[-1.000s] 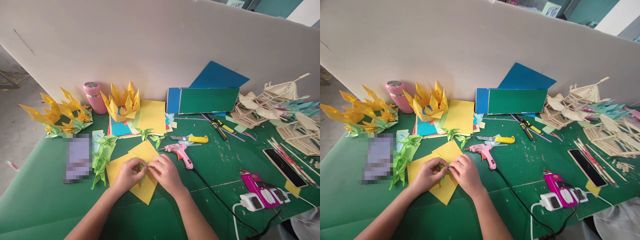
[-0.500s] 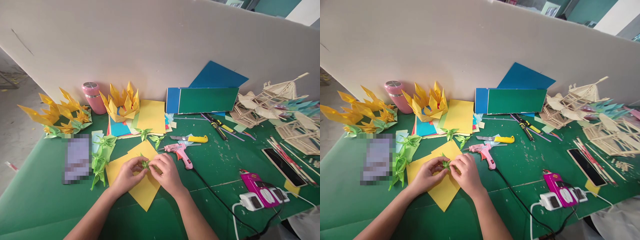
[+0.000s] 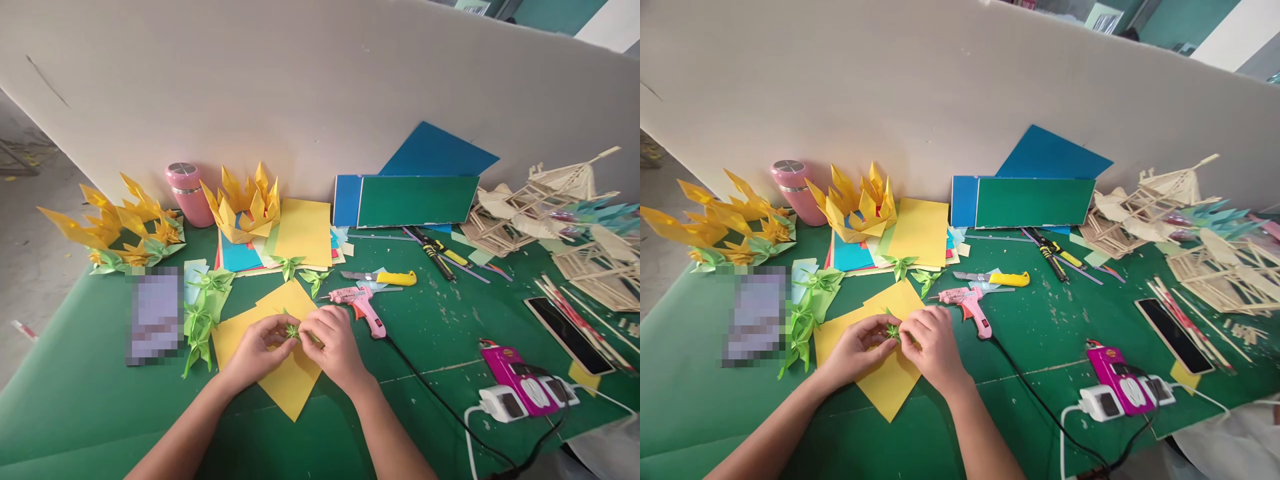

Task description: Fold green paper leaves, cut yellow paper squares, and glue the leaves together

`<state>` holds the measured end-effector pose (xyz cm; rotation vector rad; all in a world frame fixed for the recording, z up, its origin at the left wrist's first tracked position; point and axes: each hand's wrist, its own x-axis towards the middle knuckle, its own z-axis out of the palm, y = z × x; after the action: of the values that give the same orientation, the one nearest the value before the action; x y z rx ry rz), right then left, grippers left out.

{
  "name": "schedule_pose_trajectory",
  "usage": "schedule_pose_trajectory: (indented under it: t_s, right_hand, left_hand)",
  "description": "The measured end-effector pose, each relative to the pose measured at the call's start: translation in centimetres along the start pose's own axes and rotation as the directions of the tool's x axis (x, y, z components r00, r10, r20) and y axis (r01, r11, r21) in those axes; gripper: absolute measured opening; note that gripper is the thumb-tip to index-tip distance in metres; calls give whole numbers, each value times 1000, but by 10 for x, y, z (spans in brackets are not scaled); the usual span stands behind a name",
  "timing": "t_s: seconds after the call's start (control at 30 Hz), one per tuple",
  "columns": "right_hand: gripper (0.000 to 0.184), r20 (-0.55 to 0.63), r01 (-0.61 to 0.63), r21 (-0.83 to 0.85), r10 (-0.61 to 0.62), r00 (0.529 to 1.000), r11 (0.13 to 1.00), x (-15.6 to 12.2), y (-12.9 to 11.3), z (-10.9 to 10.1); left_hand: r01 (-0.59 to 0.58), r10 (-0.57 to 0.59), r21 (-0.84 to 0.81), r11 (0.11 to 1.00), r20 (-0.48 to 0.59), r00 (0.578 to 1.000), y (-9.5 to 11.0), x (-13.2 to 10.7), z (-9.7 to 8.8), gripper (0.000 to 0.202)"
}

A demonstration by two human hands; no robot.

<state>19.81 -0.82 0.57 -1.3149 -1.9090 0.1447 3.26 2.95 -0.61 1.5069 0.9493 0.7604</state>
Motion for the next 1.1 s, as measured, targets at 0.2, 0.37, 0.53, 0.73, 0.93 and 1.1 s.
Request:
schedule_pose_trajectory:
  t_s: [0.2,0.37,0.53,0.73,0.93,1.1]
  right_hand:
    - [8,-44,-37,-12,37,998,999,-1,8,-4]
    - [20,-46,-17,-43,15,999,999,-2,9,-2]
    - [25,-32,22,-90,-25,999,996,-3,6,-1]
    - [20,-32,11,-54,-12,999,998,-2,6,-2]
    - [23,-35,20,-81,-23,999,997,-1,7,-4]
    - [29,-68,20,-112,-28,997,994,-2,4,0]
  left_hand:
    - [11,-12,-21,1000,-51,999,0,1,-1,27]
    - [-17,16,-25,1000,-49,999,1,1,1,28]
    - [15,-17,-126,992,-13,1000,-3,0,2,33]
    - [78,-87,-204,976,-32,996,2,2,0,36]
    - [134,-145,-245,960,-30,989,10,3,2,39]
    - [128,-147,-315,940,-37,988,13,3,3,35]
